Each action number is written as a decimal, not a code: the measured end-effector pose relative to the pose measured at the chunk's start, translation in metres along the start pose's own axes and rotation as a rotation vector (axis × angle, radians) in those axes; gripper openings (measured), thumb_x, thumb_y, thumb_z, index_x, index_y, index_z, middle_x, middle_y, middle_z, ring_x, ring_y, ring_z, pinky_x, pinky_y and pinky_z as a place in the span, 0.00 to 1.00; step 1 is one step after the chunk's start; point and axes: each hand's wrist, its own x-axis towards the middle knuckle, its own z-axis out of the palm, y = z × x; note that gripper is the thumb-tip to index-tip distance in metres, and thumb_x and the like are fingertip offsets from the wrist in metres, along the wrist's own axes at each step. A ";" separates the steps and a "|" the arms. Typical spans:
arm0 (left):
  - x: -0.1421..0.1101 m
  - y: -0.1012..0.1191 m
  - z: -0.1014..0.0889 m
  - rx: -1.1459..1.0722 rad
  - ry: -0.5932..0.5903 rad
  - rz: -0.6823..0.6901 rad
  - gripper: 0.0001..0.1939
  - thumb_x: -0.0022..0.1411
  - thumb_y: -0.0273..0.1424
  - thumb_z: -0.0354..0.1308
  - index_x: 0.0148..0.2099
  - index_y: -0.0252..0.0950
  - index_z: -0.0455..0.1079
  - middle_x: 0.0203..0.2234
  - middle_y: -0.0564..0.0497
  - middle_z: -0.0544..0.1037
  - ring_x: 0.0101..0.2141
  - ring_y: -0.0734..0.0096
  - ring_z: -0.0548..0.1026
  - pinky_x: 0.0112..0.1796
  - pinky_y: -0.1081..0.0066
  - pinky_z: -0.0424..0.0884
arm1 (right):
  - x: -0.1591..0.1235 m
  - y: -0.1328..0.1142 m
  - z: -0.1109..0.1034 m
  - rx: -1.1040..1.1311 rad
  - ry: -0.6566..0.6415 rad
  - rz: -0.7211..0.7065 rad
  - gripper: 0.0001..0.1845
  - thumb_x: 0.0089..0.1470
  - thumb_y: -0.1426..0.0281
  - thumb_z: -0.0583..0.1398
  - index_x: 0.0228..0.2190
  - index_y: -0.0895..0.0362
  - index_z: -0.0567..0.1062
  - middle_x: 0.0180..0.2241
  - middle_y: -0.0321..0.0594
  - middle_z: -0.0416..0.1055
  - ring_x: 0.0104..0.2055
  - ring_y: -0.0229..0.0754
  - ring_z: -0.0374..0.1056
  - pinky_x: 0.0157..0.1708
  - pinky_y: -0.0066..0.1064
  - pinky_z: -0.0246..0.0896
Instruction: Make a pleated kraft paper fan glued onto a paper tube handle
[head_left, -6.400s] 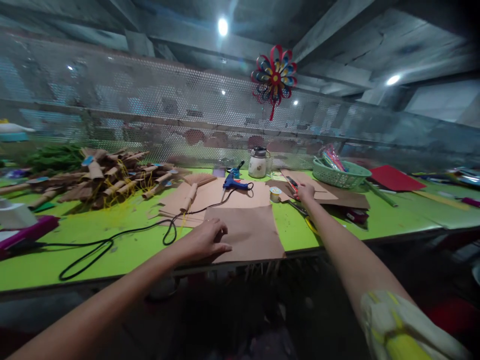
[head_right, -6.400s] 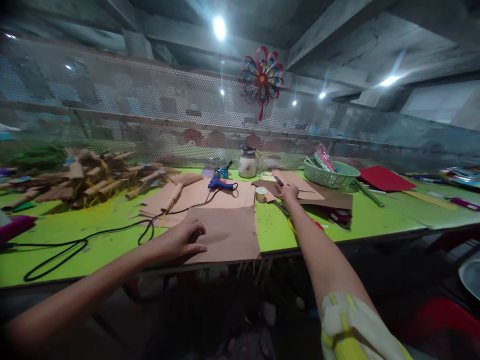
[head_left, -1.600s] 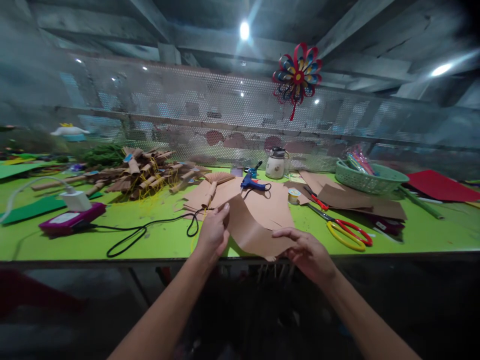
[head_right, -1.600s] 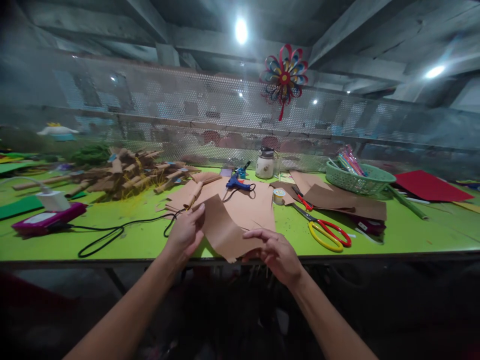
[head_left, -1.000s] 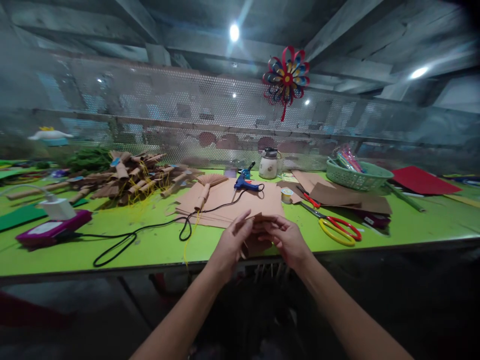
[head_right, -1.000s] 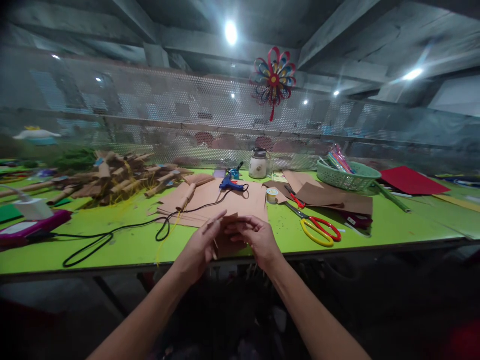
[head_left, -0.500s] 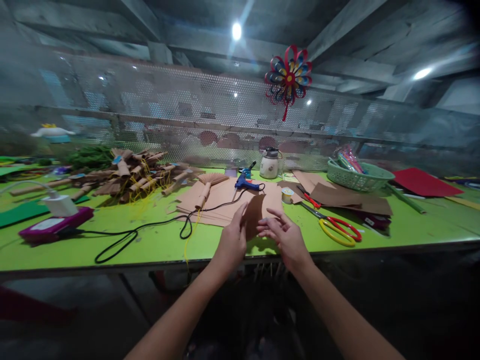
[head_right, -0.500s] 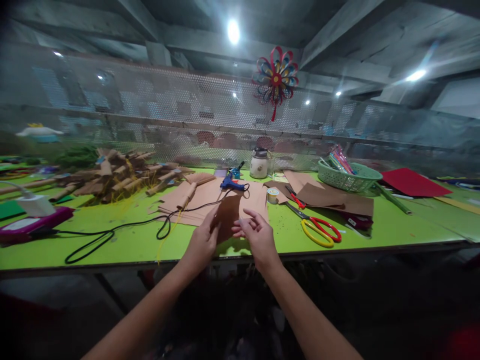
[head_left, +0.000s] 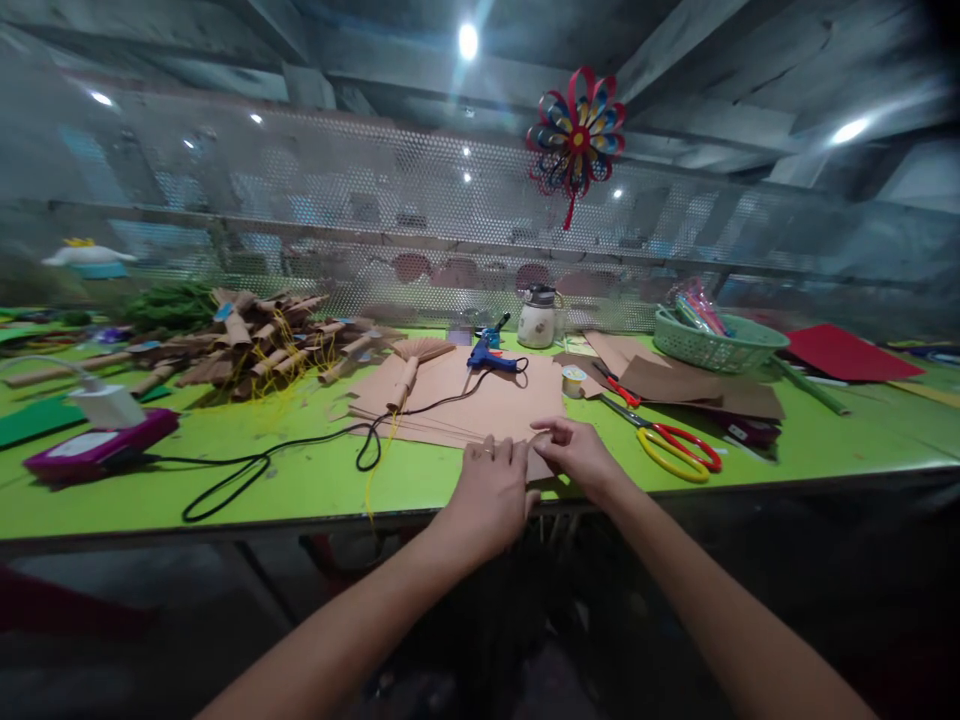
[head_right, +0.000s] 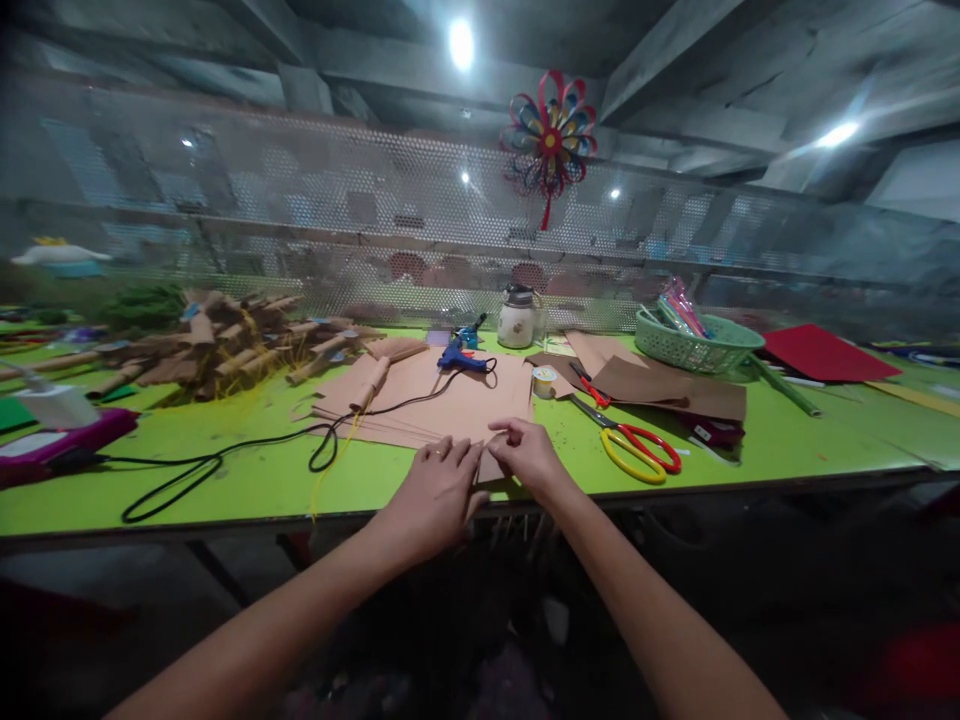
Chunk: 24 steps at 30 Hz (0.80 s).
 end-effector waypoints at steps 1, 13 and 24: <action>0.000 -0.005 -0.007 -0.059 -0.044 0.028 0.31 0.59 0.45 0.51 0.58 0.30 0.59 0.51 0.33 0.67 0.53 0.43 0.62 0.49 0.50 0.59 | 0.002 0.001 -0.002 -0.030 -0.015 -0.006 0.21 0.37 0.69 0.63 0.37 0.64 0.72 0.15 0.25 0.59 0.16 0.30 0.53 0.17 0.24 0.47; 0.000 -0.047 -0.012 -0.097 -0.092 0.077 0.33 0.63 0.50 0.39 0.60 0.31 0.57 0.52 0.37 0.68 0.52 0.53 0.65 0.50 0.58 0.60 | 0.005 0.012 -0.016 -0.364 -0.067 -0.188 0.23 0.41 0.72 0.60 0.43 0.62 0.73 0.24 0.35 0.69 0.24 0.35 0.60 0.25 0.27 0.56; 0.007 -0.035 0.011 -0.040 -0.029 0.095 0.38 0.62 0.52 0.39 0.62 0.27 0.54 0.59 0.35 0.61 0.57 0.50 0.60 0.55 0.56 0.55 | -0.009 0.003 -0.026 -0.617 0.282 -0.379 0.12 0.52 0.69 0.56 0.37 0.61 0.75 0.31 0.45 0.73 0.31 0.42 0.68 0.32 0.32 0.64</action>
